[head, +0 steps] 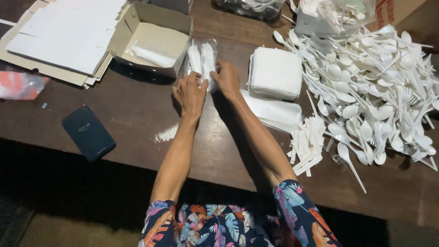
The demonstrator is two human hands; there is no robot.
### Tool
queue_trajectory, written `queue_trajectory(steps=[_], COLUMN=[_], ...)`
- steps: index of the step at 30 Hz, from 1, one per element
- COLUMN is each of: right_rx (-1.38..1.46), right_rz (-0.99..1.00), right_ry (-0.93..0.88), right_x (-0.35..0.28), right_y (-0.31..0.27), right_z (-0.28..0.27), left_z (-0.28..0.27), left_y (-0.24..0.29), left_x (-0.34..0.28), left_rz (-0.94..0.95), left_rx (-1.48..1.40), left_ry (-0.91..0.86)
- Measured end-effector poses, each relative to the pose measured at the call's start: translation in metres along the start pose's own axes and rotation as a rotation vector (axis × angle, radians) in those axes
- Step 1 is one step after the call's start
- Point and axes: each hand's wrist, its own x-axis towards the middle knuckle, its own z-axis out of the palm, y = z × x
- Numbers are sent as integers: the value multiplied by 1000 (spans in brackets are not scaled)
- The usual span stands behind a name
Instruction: Wrapping plastic forks and spoons in napkins and inserting them into small plastic bags.
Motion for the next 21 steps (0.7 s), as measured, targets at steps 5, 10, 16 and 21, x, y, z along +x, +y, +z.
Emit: queue_trajectory(steps=[5, 10, 16, 21], right_rx=[-43, 54, -253, -554], right_rz=[-172, -423, -474, -469], right_ry=[17, 101, 127, 55], right_x=[-10, -56, -100, -115], right_y=[-11, -16, 43, 101], right_z=[-6, -78, -189, -214], left_z=[-4, -2, 19, 37], left_y=[-6, -3, 37, 57], left_x=[3, 5, -16, -37], left_rz=[77, 277, 806, 1069], left_rx=[53, 4, -219, -173], left_ry=[158, 226, 89, -69])
